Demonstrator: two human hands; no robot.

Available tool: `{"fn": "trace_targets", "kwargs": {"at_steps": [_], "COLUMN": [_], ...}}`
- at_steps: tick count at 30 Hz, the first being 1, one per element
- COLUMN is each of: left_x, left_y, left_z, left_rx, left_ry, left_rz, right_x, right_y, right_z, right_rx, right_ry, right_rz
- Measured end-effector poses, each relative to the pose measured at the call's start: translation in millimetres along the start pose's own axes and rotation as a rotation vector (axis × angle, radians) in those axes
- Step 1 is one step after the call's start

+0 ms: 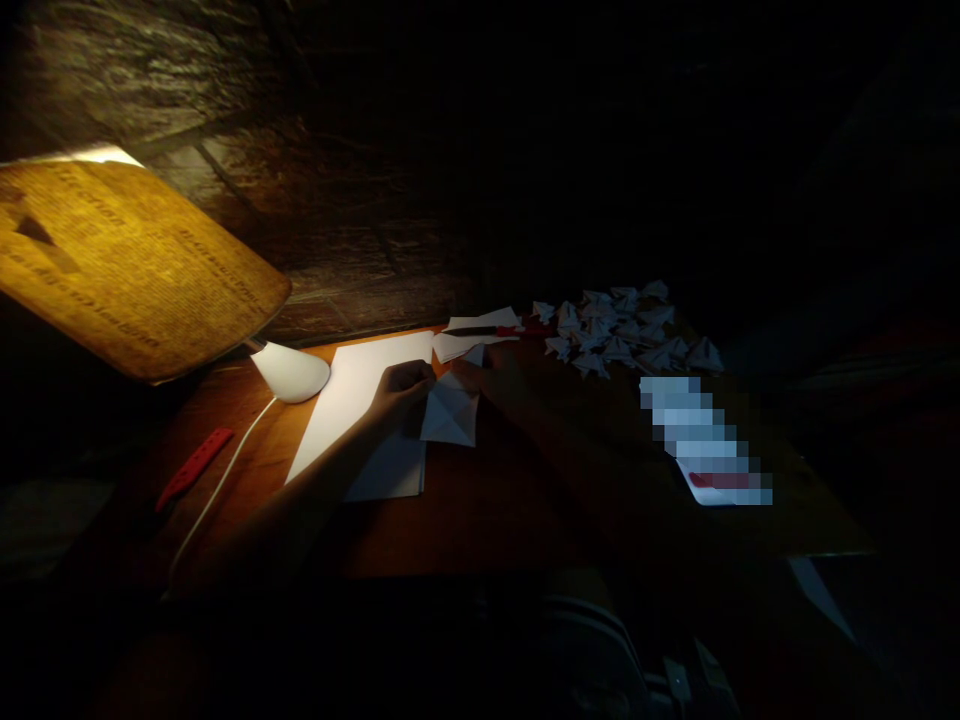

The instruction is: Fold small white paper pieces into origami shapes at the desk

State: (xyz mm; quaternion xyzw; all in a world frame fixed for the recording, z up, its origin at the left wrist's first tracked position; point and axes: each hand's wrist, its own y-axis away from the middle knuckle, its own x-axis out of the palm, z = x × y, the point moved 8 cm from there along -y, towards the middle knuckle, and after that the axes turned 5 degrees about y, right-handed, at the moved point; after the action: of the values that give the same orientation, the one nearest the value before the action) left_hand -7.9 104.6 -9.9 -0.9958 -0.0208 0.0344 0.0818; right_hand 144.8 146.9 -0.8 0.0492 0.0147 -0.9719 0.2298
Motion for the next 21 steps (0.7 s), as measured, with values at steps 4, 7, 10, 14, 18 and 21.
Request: {"fn": "trace_targets", "kwargs": {"at_steps": [4, 7, 10, 14, 18, 21], "left_x": [-4.4, -6.9, -8.3, -12.0, -13.7, -14.5], "left_y": [0.3, 0.4, 0.1, -0.1, -0.1, -0.2], "left_z": [3.3, 5.1, 6.4, 6.8, 5.7, 5.0], "left_rx": [-0.006, -0.007, -0.008, -0.006, -0.003, -0.005], "left_ry": [0.035, 0.053, 0.071, 0.077, 0.093, 0.108], "left_rz": [-0.021, -0.043, -0.063, -0.113, -0.139, -0.151], "right_x": [0.5, 1.2, -0.6, -2.9, -2.6, 1.0], "right_y": [-1.9, -5.8, -8.6, -7.9, -5.9, -6.2], "right_z": [-6.2, -9.5, -11.2, -5.8, -0.2, -3.4], "right_rx": [0.060, 0.016, -0.021, -0.023, -0.014, 0.001], "right_ry": [-0.089, -0.038, 0.023, 0.091, 0.087, 0.063], "right_rz": [0.024, 0.045, 0.026, 0.001, 0.004, 0.044]}}
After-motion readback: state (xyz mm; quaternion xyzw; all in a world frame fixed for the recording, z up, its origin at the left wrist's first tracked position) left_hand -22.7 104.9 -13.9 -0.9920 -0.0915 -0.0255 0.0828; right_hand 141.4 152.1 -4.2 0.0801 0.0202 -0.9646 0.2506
